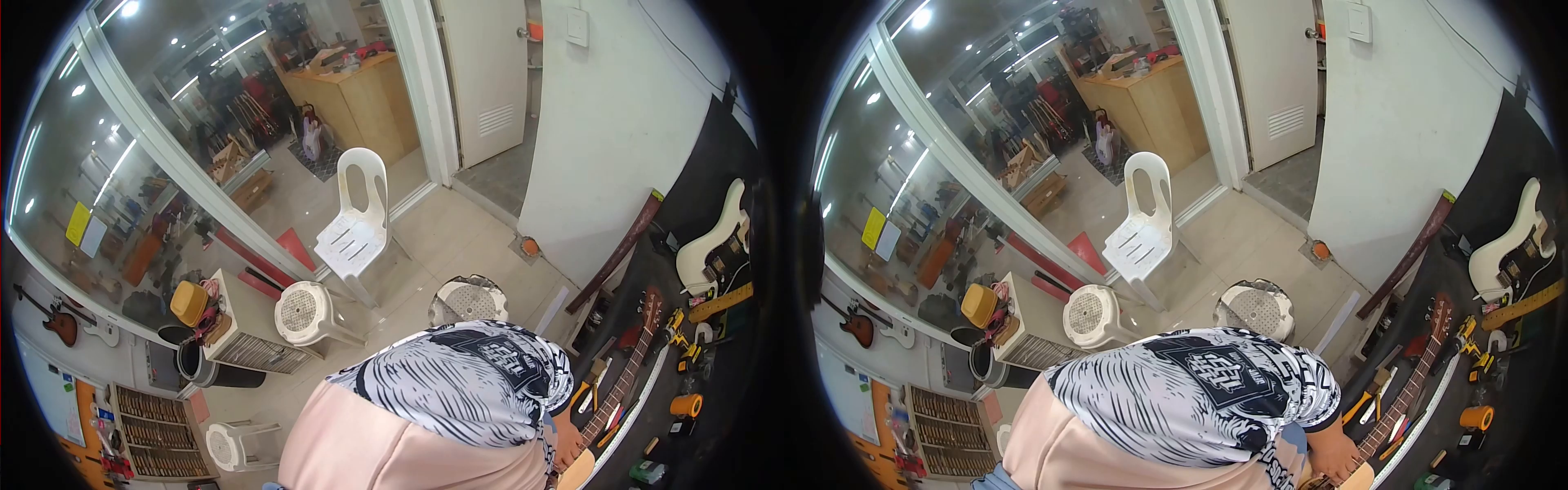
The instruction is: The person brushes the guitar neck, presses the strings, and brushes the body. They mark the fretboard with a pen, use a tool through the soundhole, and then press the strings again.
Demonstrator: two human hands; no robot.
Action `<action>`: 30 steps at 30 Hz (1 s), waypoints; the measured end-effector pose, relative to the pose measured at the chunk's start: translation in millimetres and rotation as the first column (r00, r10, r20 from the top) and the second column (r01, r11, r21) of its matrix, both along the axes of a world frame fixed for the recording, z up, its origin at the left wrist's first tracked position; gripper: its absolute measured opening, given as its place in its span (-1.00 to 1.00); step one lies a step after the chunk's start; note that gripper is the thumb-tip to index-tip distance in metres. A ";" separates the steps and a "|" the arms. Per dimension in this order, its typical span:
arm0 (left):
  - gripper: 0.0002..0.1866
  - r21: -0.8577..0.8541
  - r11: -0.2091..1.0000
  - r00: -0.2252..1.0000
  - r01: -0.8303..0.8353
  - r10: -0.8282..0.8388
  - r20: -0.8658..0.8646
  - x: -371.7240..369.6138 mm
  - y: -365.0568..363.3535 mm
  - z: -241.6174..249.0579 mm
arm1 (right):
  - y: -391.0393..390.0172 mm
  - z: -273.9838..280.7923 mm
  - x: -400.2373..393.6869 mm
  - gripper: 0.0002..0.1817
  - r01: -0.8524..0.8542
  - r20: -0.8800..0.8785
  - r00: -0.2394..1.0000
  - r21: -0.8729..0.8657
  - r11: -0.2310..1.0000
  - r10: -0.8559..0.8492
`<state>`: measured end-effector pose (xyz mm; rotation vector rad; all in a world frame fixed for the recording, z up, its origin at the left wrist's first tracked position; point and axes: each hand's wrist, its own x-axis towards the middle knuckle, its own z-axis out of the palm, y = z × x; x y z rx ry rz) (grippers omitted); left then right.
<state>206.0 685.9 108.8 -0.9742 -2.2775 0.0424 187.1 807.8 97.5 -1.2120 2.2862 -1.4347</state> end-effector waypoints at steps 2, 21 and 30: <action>-0.77 -0.007 1.000 0.998 -0.017 0.018 0.054 -5.9 -0.4 7.6 | 11.4 -1.1 -4.6 -0.67 0.006 0.018 1.000 0.006 1.000 -0.006; -0.30 -0.065 0.990 0.797 -0.123 0.138 0.589 33.1 -11.6 69.7 | 126.6 81.1 25.3 -0.77 0.505 -0.121 0.855 -0.032 0.863 -0.505; -0.25 0.120 0.989 0.783 -0.086 -0.007 0.622 19.7 -61.1 54.0 | 91.4 92.6 -45.1 -0.56 0.662 0.385 0.728 -0.178 0.728 -0.568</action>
